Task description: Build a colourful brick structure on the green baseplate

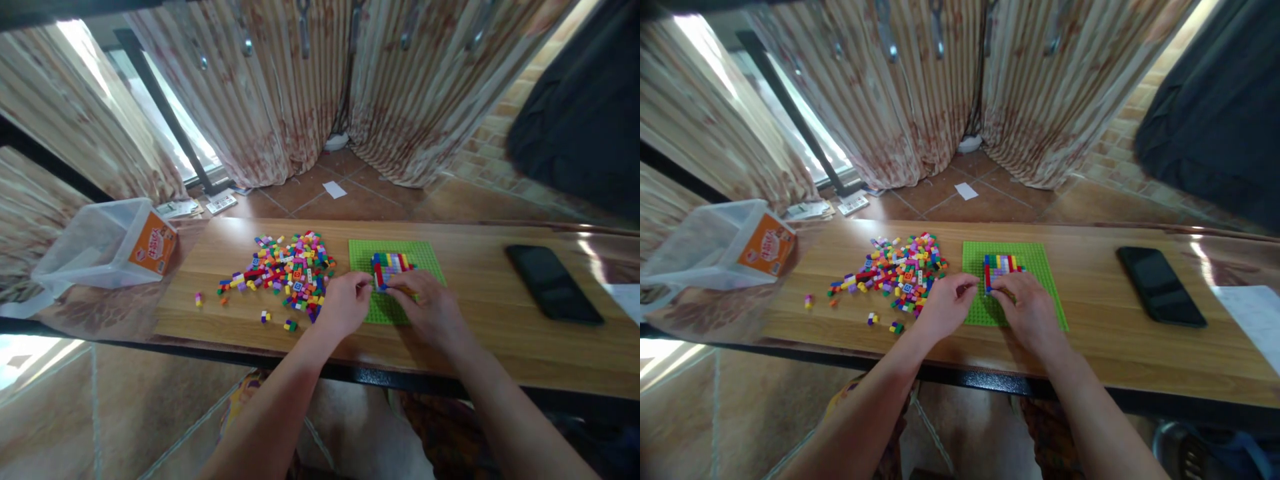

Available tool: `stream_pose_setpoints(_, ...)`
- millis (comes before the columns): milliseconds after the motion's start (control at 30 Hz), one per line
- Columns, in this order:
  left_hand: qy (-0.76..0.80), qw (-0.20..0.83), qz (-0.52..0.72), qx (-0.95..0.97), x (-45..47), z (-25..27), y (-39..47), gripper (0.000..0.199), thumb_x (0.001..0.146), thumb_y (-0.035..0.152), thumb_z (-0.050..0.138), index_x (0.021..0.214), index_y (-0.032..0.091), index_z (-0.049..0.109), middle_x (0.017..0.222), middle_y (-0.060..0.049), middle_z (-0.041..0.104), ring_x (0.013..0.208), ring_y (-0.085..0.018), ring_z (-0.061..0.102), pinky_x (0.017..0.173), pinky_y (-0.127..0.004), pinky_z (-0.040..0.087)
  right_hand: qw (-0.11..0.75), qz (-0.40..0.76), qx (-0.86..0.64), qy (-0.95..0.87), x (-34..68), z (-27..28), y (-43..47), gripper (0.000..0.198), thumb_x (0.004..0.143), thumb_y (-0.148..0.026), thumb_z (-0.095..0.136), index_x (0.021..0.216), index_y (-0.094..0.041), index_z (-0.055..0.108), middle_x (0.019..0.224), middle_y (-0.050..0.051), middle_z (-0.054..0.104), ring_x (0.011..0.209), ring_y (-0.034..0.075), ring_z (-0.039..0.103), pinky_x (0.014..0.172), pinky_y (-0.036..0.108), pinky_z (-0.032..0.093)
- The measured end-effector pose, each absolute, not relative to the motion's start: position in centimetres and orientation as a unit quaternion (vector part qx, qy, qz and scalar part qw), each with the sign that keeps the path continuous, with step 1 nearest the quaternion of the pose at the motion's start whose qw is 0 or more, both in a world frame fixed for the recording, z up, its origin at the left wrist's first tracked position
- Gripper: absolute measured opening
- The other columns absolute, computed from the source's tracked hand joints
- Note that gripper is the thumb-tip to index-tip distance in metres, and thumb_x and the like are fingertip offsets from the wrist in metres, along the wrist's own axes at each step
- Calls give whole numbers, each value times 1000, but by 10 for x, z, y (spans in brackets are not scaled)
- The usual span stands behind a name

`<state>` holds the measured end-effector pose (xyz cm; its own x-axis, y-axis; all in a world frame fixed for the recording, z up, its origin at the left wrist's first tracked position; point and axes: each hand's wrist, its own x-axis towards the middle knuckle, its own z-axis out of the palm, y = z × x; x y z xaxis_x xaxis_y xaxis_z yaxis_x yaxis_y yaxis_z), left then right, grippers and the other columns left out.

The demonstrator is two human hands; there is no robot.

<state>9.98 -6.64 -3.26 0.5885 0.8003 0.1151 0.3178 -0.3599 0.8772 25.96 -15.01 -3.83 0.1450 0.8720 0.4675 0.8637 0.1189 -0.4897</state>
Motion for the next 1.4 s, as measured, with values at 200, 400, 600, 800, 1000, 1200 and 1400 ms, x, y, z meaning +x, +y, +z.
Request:
stream_pose_setpoints(200, 361, 424, 245, 793, 109, -36, -71, 20, 86, 15, 54, 95, 17, 72, 90, -6, 76, 81, -18, 69, 75, -27, 52, 336, -47, -659, -672, 259, -41, -149, 20, 93, -30, 56, 86, -20, 71, 92, 7, 69, 90, 23, 58, 83, 39, 48)
stream_pose_setpoints(400, 379, 407, 239, 796, 114, -32, -72, 19, 89, 19, 54, 93, 16, 72, 87, -6, 75, 77, -17, 68, 71, -26, 50, 345, -64, -670, -654, 258, -42, -150, 17, 91, -30, 61, 85, -19, 73, 93, 7, 67, 92, 22, 57, 82, 38, 48)
stream_pose_setpoints(600, 428, 419, 223, 769, 122, -29, -72, 16, 87, 25, 60, 89, 15, 74, 86, -7, 76, 77, -17, 69, 71, -27, 50, 377, -63, -672, -634, 257, -49, -148, 19, 90, -31, 62, 82, -20, 75, 90, 6, 66, 89, 21, 57, 79, 36, 48)
stream_pose_setpoints(800, 465, 455, 223, 726, 128, -39, -65, 13, 82, 25, 67, 86, 14, 74, 84, -8, 76, 75, -17, 69, 69, -27, 51, 421, -44, -666, -614, 256, -57, -147, 18, 89, -31, 63, 79, -22, 76, 87, 6, 65, 87, 20, 57, 78, 36, 48)
stream_pose_setpoints(1000, 455, 462, 237, 723, 127, -44, -62, 14, 81, 25, 67, 84, 13, 74, 80, -7, 75, 72, -16, 67, 66, -25, 49, 467, 26, -654, -595, 259, -54, -147, 18, 88, -34, 64, 79, -24, 75, 88, 5, 68, 89, 20, 60, 81, 37, 49)
stream_pose_setpoints(1200, 447, 425, 236, 751, 120, -36, -61, 25, 87, 28, 54, 77, 14, 72, 72, -5, 72, 65, -14, 64, 61, -23, 45, 564, 21, -690, -453, 278, -40, -154, 20, 84, -38, 64, 81, -21, 73, 88, 4, 72, 84, 19, 66, 83, 36, 51)
stream_pose_setpoints(1400, 442, 433, 279, 734, 108, -12, -62, 23, 86, 25, 50, 76, 14, 68, 68, -3, 68, 62, -13, 62, 59, -22, 44, 530, 54, -769, -353, 312, -47, -153, 34, 83, -44, 56, 89, -16, 75, 88, 10, 75, 78, 22, 66, 74, 35, 51)
